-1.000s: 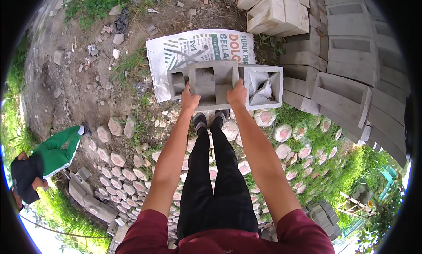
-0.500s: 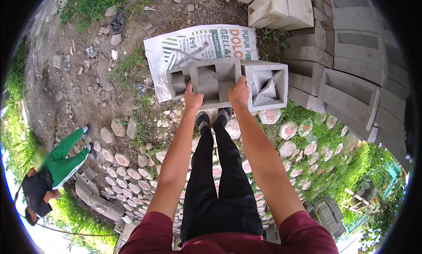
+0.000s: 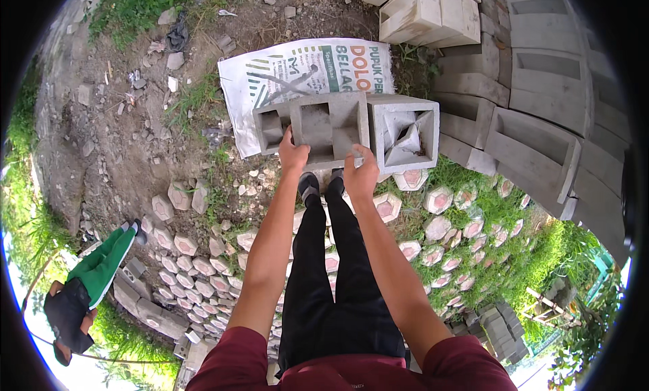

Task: The person moves decorative concrete blocks from a storage pile and arranges them on the ground by hand.

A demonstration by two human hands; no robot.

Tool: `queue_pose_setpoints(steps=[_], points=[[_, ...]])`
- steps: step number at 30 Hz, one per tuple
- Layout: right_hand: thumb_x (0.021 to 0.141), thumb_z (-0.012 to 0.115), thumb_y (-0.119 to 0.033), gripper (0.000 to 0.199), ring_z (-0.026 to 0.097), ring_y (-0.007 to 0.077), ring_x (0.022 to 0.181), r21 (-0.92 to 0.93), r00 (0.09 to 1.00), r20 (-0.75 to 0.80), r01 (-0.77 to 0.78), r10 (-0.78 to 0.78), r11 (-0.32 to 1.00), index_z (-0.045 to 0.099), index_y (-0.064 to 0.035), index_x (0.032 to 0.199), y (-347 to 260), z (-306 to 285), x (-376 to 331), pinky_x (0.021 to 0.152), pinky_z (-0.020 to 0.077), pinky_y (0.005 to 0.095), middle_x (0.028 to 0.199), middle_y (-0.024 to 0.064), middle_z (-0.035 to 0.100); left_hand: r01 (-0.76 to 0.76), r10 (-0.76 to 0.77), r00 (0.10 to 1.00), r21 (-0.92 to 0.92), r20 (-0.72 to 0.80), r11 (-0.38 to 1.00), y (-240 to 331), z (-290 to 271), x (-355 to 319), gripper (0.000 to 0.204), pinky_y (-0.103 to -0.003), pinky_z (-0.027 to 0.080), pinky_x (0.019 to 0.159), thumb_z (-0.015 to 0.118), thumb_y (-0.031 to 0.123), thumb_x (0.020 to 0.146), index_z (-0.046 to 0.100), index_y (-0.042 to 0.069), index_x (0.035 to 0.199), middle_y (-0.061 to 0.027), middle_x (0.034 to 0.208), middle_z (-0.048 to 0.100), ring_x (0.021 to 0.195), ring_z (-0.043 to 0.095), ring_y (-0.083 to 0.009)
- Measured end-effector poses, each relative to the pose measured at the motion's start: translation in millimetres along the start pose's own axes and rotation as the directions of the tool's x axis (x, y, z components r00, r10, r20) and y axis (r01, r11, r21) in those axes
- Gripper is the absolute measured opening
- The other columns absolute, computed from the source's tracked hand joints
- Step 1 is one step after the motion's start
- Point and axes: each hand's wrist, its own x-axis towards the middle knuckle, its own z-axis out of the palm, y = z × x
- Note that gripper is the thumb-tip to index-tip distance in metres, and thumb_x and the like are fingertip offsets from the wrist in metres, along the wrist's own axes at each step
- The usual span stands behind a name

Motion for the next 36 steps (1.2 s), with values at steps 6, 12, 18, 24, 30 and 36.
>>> queue_pose_setpoints(steps=[6,12,18,24,30,36], points=[[0.088,0.067,-0.026,0.07,0.058,0.0376,0.101,0.46,0.175,0.677,-0.859,0.714,-0.226,0.022,0.0023,0.135,35,26,-31,0.082,0.0532,0.0539,0.125,0.0196,0.048,-0.05,0.046,0.998,0.121,0.035,0.991,12,6,-5,0.074,-0.036,0.05,0.084,0.063,0.005,0.063,0.049,0.009,0.135,-0.0195,0.108,0.067,0.1,0.066,-0.0294],[0.089,0.065,-0.014,0.054,0.058,0.0398,0.106,0.663,0.429,0.69,-0.697,0.583,-0.273,0.032,-0.0059,0.131,57,49,-19,0.082,0.0547,0.0563,0.123,0.0195,0.049,-0.067,0.062,0.995,0.069,0.073,0.995,6,4,-3,0.075,-0.035,0.05,0.085,0.063,0.004,0.064,0.048,0.008,0.137,-0.0182,0.109,0.067,0.098,0.066,-0.028],[0.087,0.066,-0.012,0.054,0.062,0.039,0.098,0.736,0.487,0.596,-0.65,0.639,-0.19,0.035,-0.0058,0.13,52,53,-28,0.077,0.0569,0.0546,0.118,0.0183,0.053,-0.033,0.028,0.998,0.088,0.057,0.996,8,4,-9,0.071,-0.031,0.048,0.083,0.059,-0.009,0.067,0.047,0.002,0.136,-0.0124,0.107,0.068,0.095,0.064,-0.0199],[0.087,0.066,-0.012,0.056,0.061,0.0372,0.102,0.695,0.456,0.634,-0.69,0.625,-0.202,0.035,-0.0088,0.133,54,44,-24,0.079,0.0564,0.051,0.122,0.0168,0.051,-0.062,0.047,0.996,0.218,0.072,0.974,27,5,-17,0.07,-0.033,0.048,0.087,0.063,0.001,0.069,0.044,0.005,0.137,-0.017,0.11,0.067,0.099,0.065,-0.0255],[0.085,0.072,-0.022,0.065,0.06,0.0334,0.102,0.725,0.521,0.628,-0.661,0.578,-0.193,0.032,-0.005,0.133,62,34,-29,0.084,0.0549,0.0472,0.124,0.0173,0.049,-0.107,0.049,0.985,0.355,0.168,0.929,42,7,-17,0.068,-0.035,0.047,0.09,0.066,0.011,0.075,0.041,0.005,0.137,-0.0179,0.117,0.063,0.105,0.062,-0.0273],[0.08,0.077,-0.031,0.048,0.063,0.0196,0.078,0.419,0.3,0.699,-0.907,0.649,-0.032,0.06,0.0051,0.106,34,-11,-39,0.076,0.0569,0.035,0.091,0.012,0.062,-0.192,0.159,0.969,0.169,0.188,0.967,-44,-19,-29,0.059,-0.034,0.044,0.094,0.066,0.011,0.082,0.041,-0.002,0.134,-0.0173,0.12,0.061,0.109,0.06,-0.025]])
